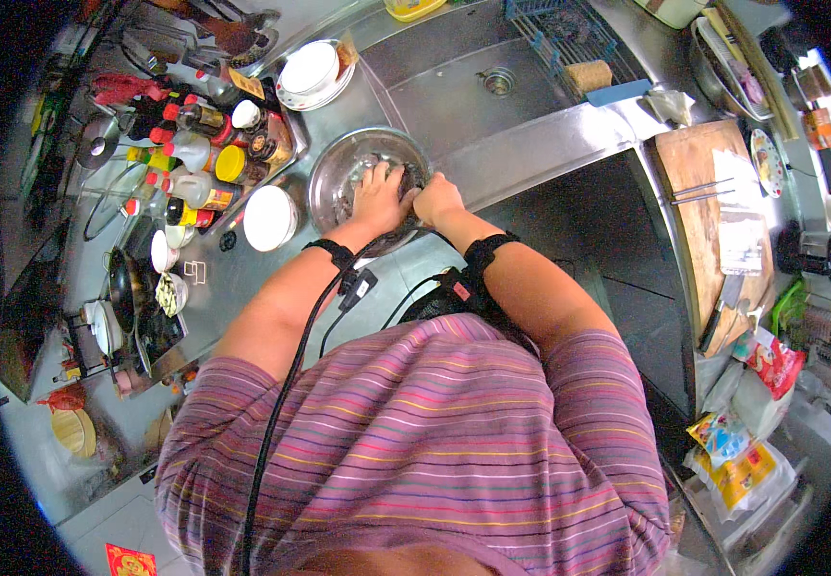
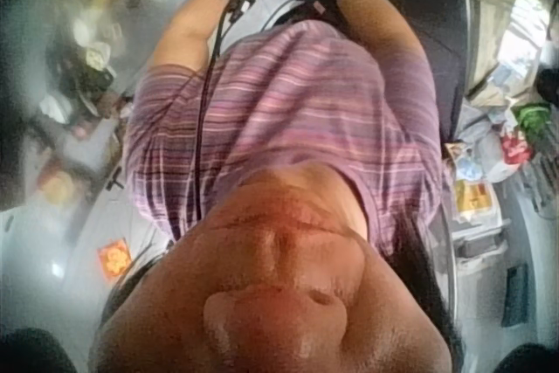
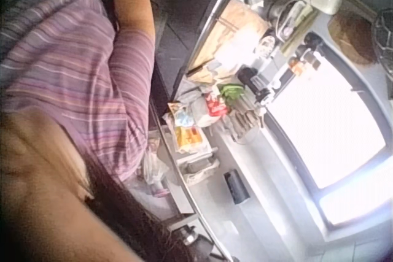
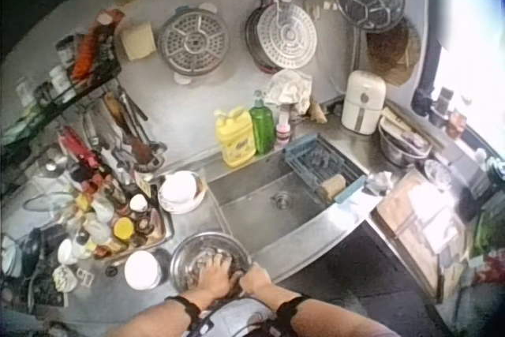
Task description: The person mixes a dark ground meat mixture in a metal bowl using chopsticks, then switches to mixing by hand. They add a white powder from a bag and continue kneading the mixture with both hands.
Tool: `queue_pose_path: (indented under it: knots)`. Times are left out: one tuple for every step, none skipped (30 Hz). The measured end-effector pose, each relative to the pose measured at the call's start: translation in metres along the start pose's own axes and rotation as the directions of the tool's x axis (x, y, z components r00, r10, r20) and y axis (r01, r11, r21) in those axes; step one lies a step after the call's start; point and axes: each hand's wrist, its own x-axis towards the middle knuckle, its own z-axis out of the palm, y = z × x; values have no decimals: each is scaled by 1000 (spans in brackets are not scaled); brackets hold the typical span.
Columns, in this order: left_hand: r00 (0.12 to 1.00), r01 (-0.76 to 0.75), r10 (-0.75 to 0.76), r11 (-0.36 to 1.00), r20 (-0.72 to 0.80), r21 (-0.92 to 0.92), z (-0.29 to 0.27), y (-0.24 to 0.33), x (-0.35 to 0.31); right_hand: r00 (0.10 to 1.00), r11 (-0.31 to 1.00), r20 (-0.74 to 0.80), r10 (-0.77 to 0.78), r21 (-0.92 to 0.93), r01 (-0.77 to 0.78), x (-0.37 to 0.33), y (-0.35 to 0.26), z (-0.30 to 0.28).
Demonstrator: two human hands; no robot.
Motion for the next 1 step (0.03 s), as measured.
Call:
queue_pose_path:
  knots:
    - [992, 78, -79, 997, 98, 14, 3, 6, 5, 1000, 1000, -12, -6, -23, 5, 1, 2, 1]
